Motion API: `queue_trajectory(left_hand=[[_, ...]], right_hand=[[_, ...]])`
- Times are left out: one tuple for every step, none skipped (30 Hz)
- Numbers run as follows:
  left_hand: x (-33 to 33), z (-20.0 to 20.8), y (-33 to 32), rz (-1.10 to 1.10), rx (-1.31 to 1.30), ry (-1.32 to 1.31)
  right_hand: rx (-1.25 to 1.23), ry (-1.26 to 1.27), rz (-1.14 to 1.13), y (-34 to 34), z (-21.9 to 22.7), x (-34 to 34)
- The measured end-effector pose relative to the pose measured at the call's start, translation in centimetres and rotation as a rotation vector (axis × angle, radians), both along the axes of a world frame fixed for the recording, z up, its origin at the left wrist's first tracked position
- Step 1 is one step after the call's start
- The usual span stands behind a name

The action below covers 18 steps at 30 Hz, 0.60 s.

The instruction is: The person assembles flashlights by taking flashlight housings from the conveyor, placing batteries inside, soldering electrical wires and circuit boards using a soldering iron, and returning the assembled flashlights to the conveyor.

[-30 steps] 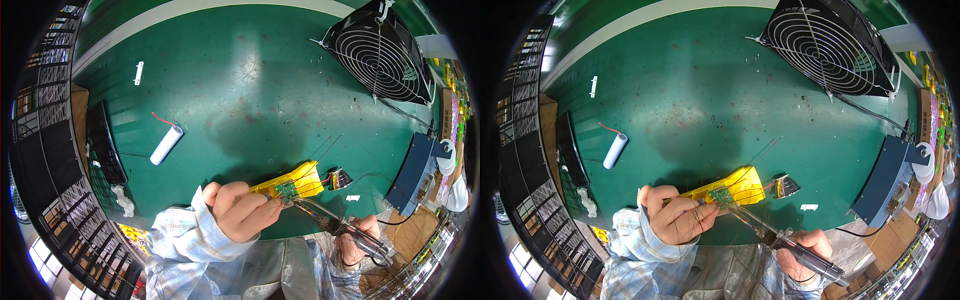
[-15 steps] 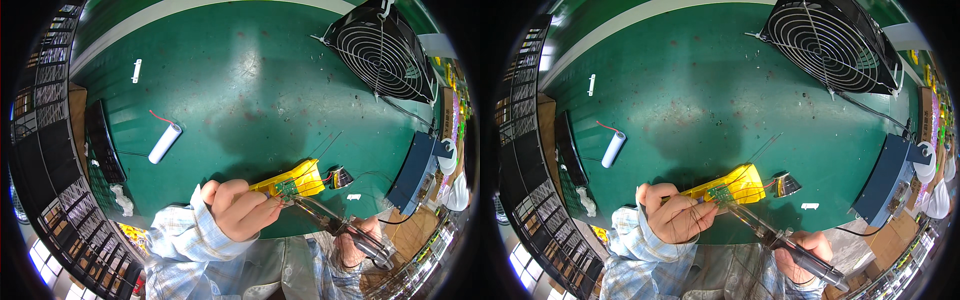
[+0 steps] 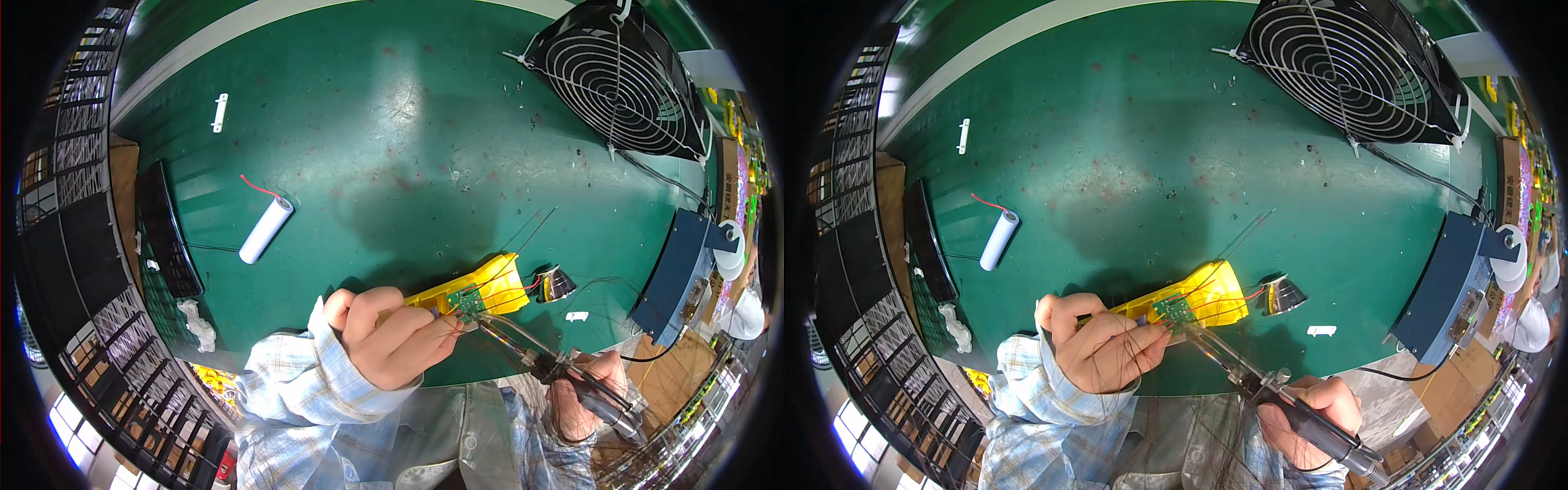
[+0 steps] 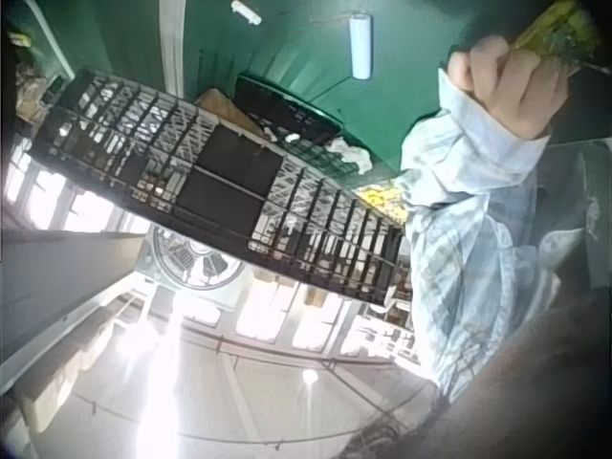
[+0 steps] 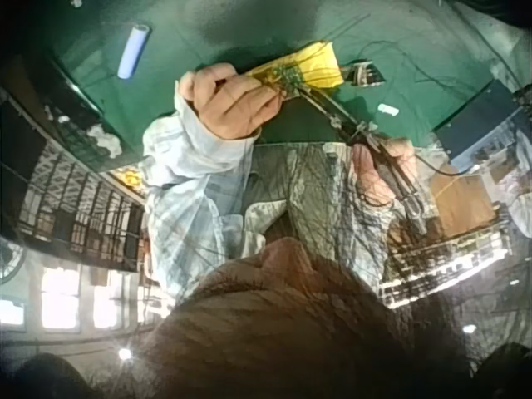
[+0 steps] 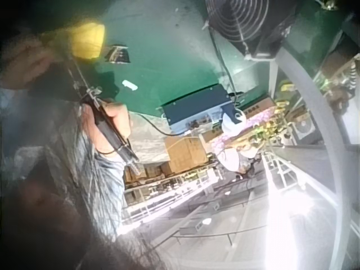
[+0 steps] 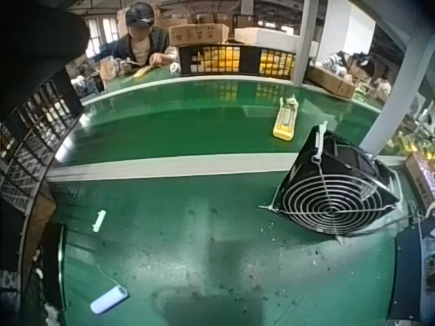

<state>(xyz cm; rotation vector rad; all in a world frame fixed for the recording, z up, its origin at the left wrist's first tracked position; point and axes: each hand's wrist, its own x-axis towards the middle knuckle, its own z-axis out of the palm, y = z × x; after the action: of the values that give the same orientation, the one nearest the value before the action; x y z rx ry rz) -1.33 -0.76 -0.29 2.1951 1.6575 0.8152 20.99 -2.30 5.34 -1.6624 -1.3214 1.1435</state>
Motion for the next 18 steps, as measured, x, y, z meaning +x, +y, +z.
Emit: queue_trajectory(left_hand=[[0.0, -0.1, 0.0, -0.002, 0.007, -0.004], [0.0, -0.1, 0.0, -0.003, 0.014, -0.008], [0.0, -0.2, 0.1, -0.004, 0.015, -0.009], [-0.1, -0.1, 0.1, -0.003, 0.018, -0.008], [-0.1, 0.0, 0.1, -0.002, 0.022, -0.006], [-0.2, 0.2, 0.1, 0.001, 0.024, -0.005], [-0.2, 0.2, 0.0, -0.009, 0.026, -0.005], [-0.3, 0.2, 0.0, -0.018, 0.030, -0.005], [-0.3, 0.3, 0.0, -0.017, 0.035, -0.006], [-0.3, 0.2, 0.1, -0.028, 0.027, -0.001], [-0.3, 0.1, 0.1, -0.039, 0.019, 0.005], [-0.3, -0.1, 0.1, -0.038, 0.018, 0.004], [-0.2, -0.1, 0.0, -0.033, 0.018, 0.012], [-0.2, 0.0, -0.1, -0.027, 0.017, 0.021], [-0.2, 0.0, -0.2, -0.025, 0.021, 0.022], [-0.2, 0.1, -0.2, -0.019, 0.011, 0.020], [-0.2, 0.2, -0.3, -0.013, 0.001, 0.019], [-0.1, 0.2, -0.3, -0.013, 0.003, 0.017]], right_hand=[[0.000, -0.001, 0.000, 0.1, 0.3, -0.3], [-0.061, 0.100, -0.072, 0.1, 0.7, -0.9], [-0.120, 0.201, -0.143, 0.1, 0.9, -1.2], [-0.120, 0.202, -0.140, 0.1, 0.9, -1.2], [-0.090, 0.154, -0.097, 0.0, 0.9, -1.1], [-0.059, 0.107, -0.054, 0.0, 1.0, -1.0], [-0.055, 0.105, -0.054, -0.1, 1.0, -0.9], [-0.016, 0.042, -0.010, -0.1, 1.0, -0.8], [0.025, -0.020, 0.033, -0.1, 1.1, -0.8], [0.023, -0.021, 0.033, -0.1, 1.0, -0.8], [0.034, -0.054, 0.041, 0.0, 0.9, -0.9], [0.046, -0.086, 0.049, -0.1, 0.8, -0.9], [0.051, -0.086, 0.051, -0.2, 0.8, -0.9], [0.103, -0.266, 0.059, -0.3, 0.7, -0.9], [0.155, -0.447, 0.066, -0.4, 0.7, -0.9], [0.112, -0.026, -0.143, -0.8, 1.1, -1.2], [0.059, 0.052, -0.160, -1.3, 1.6, -0.3], [0.022, 0.056, -0.221, -1.5, 1.9, -0.3]])
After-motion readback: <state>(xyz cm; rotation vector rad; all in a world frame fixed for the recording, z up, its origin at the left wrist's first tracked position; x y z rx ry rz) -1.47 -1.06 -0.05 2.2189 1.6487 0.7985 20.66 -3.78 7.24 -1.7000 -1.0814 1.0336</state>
